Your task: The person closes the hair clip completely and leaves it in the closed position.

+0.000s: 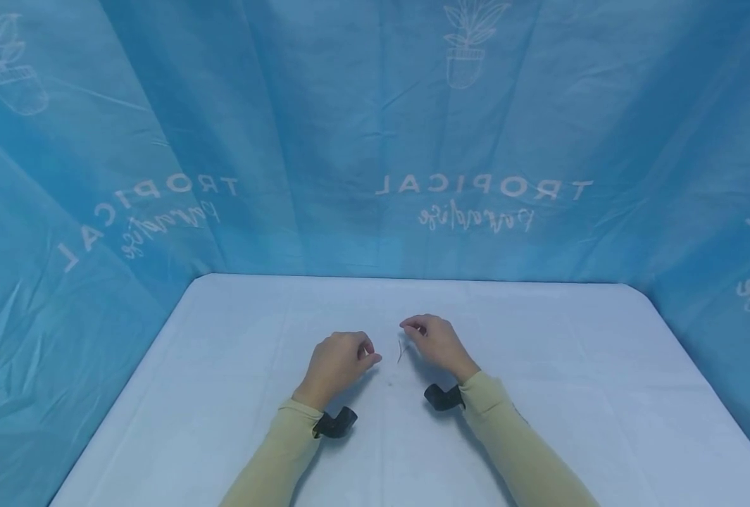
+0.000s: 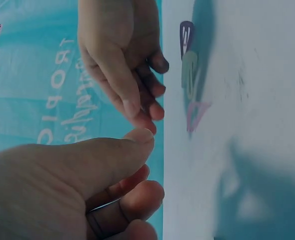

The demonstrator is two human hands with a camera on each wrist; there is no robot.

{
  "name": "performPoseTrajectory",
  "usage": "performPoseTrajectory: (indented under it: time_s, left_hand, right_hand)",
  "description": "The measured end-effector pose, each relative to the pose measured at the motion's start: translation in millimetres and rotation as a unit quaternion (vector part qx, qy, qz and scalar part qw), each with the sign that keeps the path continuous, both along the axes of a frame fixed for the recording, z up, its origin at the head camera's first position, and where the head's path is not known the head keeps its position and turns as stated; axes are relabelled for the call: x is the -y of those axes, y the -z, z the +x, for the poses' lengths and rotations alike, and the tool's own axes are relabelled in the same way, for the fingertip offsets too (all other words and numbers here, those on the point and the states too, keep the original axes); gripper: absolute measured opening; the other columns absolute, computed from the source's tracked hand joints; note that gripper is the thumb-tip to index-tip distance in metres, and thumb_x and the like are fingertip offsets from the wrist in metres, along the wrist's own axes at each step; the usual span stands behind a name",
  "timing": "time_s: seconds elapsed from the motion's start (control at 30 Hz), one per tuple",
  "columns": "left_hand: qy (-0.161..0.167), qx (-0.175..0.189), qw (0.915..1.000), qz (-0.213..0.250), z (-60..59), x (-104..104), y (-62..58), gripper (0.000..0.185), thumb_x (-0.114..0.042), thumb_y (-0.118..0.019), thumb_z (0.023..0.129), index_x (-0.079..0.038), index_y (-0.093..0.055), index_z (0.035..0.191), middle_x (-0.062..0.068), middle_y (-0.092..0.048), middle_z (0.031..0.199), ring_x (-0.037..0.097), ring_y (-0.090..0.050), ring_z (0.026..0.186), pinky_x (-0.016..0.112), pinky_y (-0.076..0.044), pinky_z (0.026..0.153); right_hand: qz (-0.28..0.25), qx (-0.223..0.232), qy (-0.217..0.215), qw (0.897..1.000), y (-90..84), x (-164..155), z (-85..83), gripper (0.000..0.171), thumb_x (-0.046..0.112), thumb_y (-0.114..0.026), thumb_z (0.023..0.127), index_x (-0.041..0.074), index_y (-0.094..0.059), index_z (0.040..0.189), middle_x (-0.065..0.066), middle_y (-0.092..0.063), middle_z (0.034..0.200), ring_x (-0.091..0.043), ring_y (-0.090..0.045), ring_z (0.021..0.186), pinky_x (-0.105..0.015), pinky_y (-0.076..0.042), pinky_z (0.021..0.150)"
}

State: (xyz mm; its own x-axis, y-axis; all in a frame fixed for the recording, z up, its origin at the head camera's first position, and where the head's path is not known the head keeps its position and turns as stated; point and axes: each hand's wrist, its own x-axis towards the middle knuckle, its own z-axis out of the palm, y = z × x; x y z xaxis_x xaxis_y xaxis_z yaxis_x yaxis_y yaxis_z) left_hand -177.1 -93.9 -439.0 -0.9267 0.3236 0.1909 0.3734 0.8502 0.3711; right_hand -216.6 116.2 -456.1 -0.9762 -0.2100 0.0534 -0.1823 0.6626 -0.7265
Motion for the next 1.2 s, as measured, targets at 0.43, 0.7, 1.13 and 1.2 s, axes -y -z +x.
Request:
performPoseTrajectory:
  time_s: [0.43, 0.7, 1.13, 1.2]
  left_hand:
    - [0.001, 0.031, 0.9972, 0.068, -2.3, -18.3, 8.3, 0.018, -0.027, -0.082, 0.085, -0.012, -0.073, 0.089, -0.011, -0.056, 0.062, 0.002, -0.048, 0.055, 0.023, -0.041, 0.053]
    - [-0.013, 0.037, 0.9964, 0.075, -3.2, -29.6, 16.1, 0.017, -0.024, -0.083, 0.083, -0.013, -0.072, 0.089, -0.009, -0.061, 0.069, 0.005, -0.053, 0.062, 0.025, -0.046, 0.059]
    - [-0.006, 0.049, 0.9964, 0.069, -1.2, -33.8, 23.1, 0.017, -0.024, -0.082, 0.085, -0.012, -0.071, 0.091, -0.01, -0.058, 0.07, 0.005, -0.049, 0.06, 0.024, -0.042, 0.057]
    - [-0.007, 0.049, 0.9966, 0.066, -1.3, -33.8, 23.9, 0.017, -0.023, -0.081, 0.085, -0.012, -0.071, 0.091, -0.01, -0.058, 0.07, 0.005, -0.049, 0.06, 0.023, -0.042, 0.056]
  right_hand:
    - [-0.003, -0.058, -0.059, 0.997, 10.1, -7.3, -4.3, 0.018, 0.005, -0.062, 0.096, 0.001, -0.075, 0.108, -0.016, -0.071, 0.11, -0.034, -0.064, 0.104, -0.051, -0.048, 0.091]
    - [0.021, -0.053, -0.065, 0.996, 13.7, -5.4, -4.4, 0.018, 0.007, -0.062, 0.096, 0.002, -0.075, 0.109, -0.014, -0.072, 0.11, -0.034, -0.064, 0.107, -0.05, -0.048, 0.094]
    - [0.026, -0.057, -0.073, 0.995, 22.5, -4.9, -6.5, 0.017, 0.006, -0.064, 0.094, 0.003, -0.075, 0.107, -0.011, -0.072, 0.107, -0.032, -0.064, 0.108, -0.048, -0.048, 0.096]
    - [0.027, -0.054, -0.074, 0.995, 22.6, -4.5, -6.5, 0.017, 0.007, -0.065, 0.095, 0.004, -0.075, 0.108, -0.011, -0.072, 0.108, -0.031, -0.064, 0.109, -0.048, -0.047, 0.097]
